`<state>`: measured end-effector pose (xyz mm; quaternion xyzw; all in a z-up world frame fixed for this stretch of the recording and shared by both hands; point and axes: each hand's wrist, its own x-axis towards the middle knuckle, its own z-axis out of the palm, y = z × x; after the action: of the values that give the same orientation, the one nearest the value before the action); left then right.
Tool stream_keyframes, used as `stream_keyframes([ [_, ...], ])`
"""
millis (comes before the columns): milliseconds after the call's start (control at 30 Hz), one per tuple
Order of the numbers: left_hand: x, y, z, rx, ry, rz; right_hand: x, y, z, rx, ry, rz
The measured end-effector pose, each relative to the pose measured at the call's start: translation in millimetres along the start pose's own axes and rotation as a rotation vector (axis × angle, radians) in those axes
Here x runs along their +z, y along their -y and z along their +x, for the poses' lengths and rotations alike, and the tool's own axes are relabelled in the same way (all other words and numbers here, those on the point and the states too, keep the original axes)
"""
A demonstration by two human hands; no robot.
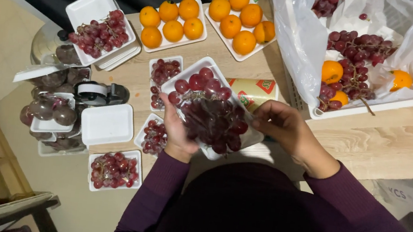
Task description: Wrapping individual plastic trays of red grapes with clear plastic film using a manual dispenser and cutter.
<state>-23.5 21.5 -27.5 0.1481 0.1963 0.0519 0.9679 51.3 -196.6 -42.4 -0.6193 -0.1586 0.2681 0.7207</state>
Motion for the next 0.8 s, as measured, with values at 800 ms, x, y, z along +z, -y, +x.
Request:
stream_keyframes([
  [800, -48.0, -2.8, 19.4, -0.051, 0.172, -0.176, -1.1, -76.6, -18.4, -0.154, 0.353, -0.046],
])
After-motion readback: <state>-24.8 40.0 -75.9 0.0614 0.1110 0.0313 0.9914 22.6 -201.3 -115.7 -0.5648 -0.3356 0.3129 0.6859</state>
